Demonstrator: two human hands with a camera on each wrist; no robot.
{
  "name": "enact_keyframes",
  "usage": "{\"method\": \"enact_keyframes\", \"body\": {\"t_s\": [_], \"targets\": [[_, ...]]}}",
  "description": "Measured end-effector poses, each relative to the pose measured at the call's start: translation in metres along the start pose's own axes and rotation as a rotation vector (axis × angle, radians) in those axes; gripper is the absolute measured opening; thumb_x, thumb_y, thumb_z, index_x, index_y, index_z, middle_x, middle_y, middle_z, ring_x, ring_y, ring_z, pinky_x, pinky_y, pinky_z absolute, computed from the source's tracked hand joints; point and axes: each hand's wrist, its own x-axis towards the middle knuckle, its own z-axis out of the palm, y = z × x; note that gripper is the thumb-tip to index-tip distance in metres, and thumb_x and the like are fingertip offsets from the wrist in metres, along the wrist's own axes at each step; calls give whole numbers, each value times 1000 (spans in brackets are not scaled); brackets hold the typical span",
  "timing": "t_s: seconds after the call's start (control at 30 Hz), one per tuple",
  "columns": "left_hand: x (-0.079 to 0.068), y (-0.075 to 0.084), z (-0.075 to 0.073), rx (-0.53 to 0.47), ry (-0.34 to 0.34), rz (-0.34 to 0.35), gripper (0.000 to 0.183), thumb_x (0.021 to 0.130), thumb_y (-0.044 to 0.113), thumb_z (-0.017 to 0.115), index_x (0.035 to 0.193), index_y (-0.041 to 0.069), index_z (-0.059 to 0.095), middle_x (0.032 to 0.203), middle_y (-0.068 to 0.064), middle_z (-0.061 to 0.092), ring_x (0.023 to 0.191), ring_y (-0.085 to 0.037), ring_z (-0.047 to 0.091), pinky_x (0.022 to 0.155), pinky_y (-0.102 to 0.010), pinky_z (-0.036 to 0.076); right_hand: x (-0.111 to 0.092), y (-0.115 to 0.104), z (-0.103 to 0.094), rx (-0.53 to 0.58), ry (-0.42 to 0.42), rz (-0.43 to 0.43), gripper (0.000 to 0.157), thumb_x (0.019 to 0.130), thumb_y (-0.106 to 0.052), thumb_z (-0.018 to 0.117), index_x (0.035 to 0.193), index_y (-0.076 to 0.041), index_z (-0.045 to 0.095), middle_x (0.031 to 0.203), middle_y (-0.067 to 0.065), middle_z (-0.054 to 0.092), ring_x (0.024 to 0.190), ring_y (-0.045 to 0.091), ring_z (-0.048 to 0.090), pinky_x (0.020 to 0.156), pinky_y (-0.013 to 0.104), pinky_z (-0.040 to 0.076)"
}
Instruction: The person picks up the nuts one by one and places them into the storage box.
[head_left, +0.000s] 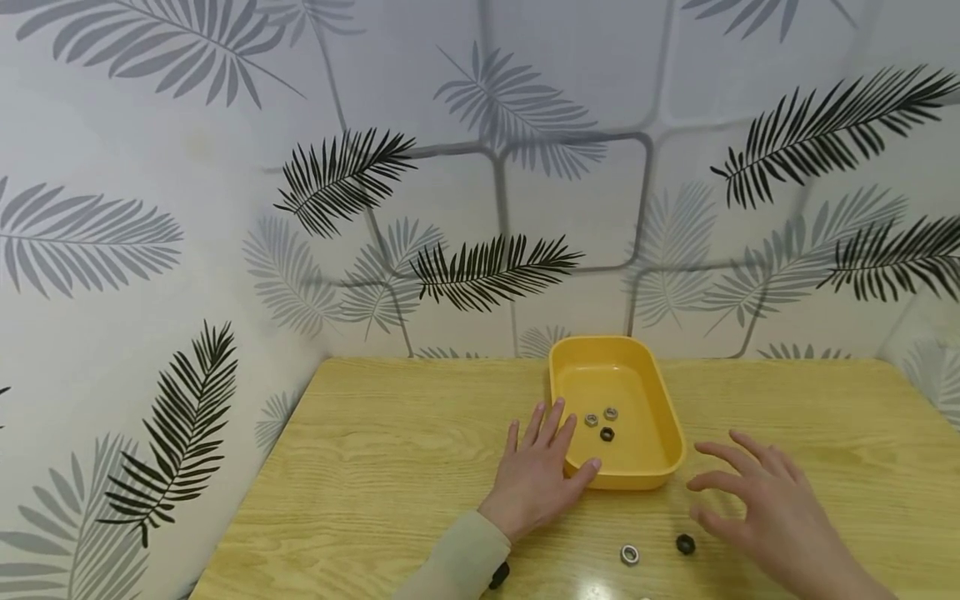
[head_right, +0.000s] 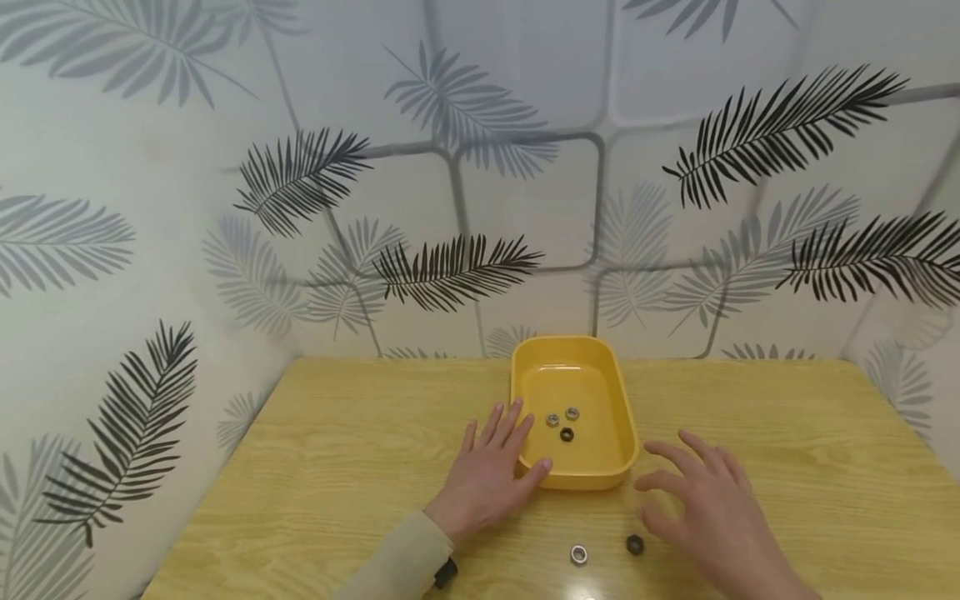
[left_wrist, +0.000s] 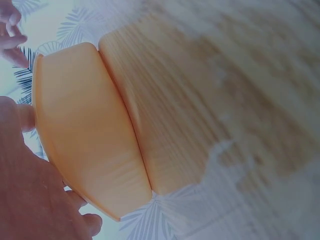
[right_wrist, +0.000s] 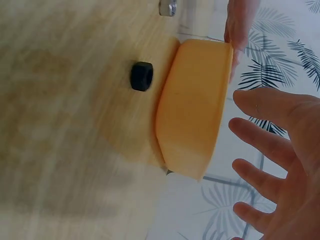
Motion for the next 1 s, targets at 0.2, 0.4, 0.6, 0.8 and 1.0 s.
{"method": "enact_keyframes", "body": {"t_s": [0.2,0.4,0.6,0.8,1.0], "targets": [[0,0,-1,7,-3,-1,78,97,71,19,158,23,26,164,6,4,150,-19,2,116,-55,9,-9,5,9,-24,-30,-25,28,66,-28,89,90,-30,75,128,4,60,126,44,41,92,67,30],[0,-1,-1,2,0,-1,79,97,72,18,158,23,26,164,6,4,150,-19,1,117,-55,8,-15,11,17,-31,-32,-58,29,64,-28,90,89,-30,75,124,3,63,124,42,43,91,64,31],[0,-1,-2,4,3,4,79,96,72,18,158,22,27,164,6,5,150,-19,2,116,-55,9,-18,12,22,-15,-107,-18,28,66,-32,89,91,-32,75,125,3,63,126,41,43,93,64,31],[-1,0,-2,7,1,3,79,96,72,17,158,22,27,164,5,5,150,-20,2,117,-55,9,-19,9,27,5,-200,29,29,66,-37,88,91,-37,72,129,2,61,129,41,41,98,64,29],[-1,0,-1,1,-9,-2,79,97,72,18,158,23,26,164,6,4,150,-19,0,117,-55,8,-22,8,34,-28,-188,-10,28,65,-43,87,87,-43,69,124,1,63,126,41,45,97,61,32]]}}
